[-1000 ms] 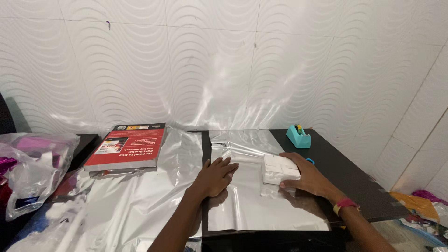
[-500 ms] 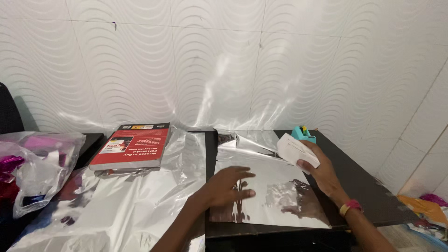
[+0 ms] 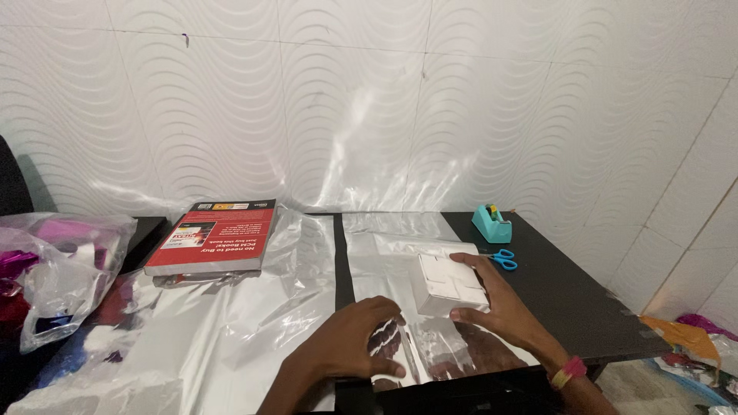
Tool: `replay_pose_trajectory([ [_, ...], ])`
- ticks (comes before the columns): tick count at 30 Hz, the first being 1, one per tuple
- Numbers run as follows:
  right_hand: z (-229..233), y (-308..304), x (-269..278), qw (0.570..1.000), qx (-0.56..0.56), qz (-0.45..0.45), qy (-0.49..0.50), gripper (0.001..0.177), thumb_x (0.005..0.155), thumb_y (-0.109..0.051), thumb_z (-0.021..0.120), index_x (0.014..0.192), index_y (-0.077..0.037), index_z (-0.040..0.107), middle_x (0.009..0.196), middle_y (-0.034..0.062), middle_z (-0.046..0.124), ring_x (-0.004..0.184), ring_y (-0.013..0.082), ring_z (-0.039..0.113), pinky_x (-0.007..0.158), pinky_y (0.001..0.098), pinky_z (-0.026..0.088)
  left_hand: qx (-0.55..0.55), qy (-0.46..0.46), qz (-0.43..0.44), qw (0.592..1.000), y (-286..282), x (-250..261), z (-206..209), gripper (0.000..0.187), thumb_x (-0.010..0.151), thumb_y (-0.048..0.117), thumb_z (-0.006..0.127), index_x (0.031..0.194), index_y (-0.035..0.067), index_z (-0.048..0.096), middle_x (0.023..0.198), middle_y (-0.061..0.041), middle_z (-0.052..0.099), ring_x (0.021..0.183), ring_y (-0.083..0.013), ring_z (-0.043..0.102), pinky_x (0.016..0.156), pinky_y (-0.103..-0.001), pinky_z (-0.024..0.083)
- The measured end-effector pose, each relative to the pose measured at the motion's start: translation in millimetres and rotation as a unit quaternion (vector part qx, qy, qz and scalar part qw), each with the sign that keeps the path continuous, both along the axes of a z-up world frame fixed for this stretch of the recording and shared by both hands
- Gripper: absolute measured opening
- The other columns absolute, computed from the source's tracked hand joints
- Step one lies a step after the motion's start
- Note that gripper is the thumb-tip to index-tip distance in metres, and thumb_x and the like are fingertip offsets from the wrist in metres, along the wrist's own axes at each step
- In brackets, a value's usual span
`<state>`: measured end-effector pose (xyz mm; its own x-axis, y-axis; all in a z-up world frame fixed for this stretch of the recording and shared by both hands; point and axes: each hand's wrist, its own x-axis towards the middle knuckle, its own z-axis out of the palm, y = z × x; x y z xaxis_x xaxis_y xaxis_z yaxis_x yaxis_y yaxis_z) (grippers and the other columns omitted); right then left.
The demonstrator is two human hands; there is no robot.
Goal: The person cuts a sheet of shiny purple wrapping paper with scissors, then wraps a small white box by folding the paper around it and tucking the edges. The person repeats the process with another small white box, folding and adjusting the paper to cover the box.
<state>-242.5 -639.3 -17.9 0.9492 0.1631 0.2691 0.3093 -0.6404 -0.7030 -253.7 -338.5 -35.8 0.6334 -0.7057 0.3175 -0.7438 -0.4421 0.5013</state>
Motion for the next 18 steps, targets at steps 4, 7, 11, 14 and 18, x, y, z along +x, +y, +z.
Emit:
replay_pose_trajectory([
  [4,-3,16,-13,0.998,-0.015,0.060,0.001,0.108,0.053,-0.061,0.088,0.144,-0.021,0.045,0.141,0.0108,0.054,0.137,0.0346,0.054,0.112,0.0533,0.045,-0.001,-0.002,-0.015,1.000,22,-24,2,0.090,0.054,0.056,0.091,0.122,0.007,0.059,0.121,-0.010,0.061,0.117,-0.0315,0.059,0.096,-0.044,0.049],
  [7,-6,29,-18,0.996,-0.052,0.073,0.025,0.107,0.051,-0.058,0.088,0.144,-0.023,0.047,0.136,0.0114,0.058,0.135,0.0333,0.054,0.112,0.0522,0.045,0.006,0.014,-0.001,1.000,25,-33,6,0.093,0.048,0.045,0.097,0.121,0.007,0.053,0.115,-0.011,0.060,0.111,-0.0325,0.060,0.090,-0.045,0.049],
  [11,-2,32,-21,0.992,-0.008,0.076,0.096,0.118,0.047,-0.055,0.089,0.152,-0.027,0.042,0.136,0.0112,0.060,0.132,0.0321,0.058,0.110,0.0503,0.048,0.001,0.118,0.088,0.989,22,-42,8,0.087,0.052,0.037,0.095,0.119,0.009,0.047,0.107,-0.011,0.064,0.093,-0.0290,0.069,0.080,-0.042,0.054],
  [14,-3,28,-24,0.994,-0.022,0.088,0.065,0.116,0.049,-0.056,0.091,0.150,-0.025,0.042,0.140,0.0118,0.060,0.134,0.0325,0.059,0.111,0.0488,0.047,0.002,0.091,0.099,0.991,19,-45,10,0.085,0.057,0.036,0.099,0.118,0.010,0.047,0.107,-0.010,0.062,0.091,-0.0292,0.067,0.078,-0.042,0.053],
  [18,-10,27,-29,0.994,-0.045,0.076,0.068,0.113,0.048,-0.055,0.093,0.146,-0.024,0.047,0.136,0.0112,0.066,0.132,0.0321,0.063,0.110,0.0474,0.050,-0.017,0.073,0.096,0.993,16,-46,12,0.083,0.060,0.037,0.098,0.118,0.007,0.048,0.117,-0.008,0.057,0.094,-0.0283,0.067,0.079,-0.042,0.054],
])
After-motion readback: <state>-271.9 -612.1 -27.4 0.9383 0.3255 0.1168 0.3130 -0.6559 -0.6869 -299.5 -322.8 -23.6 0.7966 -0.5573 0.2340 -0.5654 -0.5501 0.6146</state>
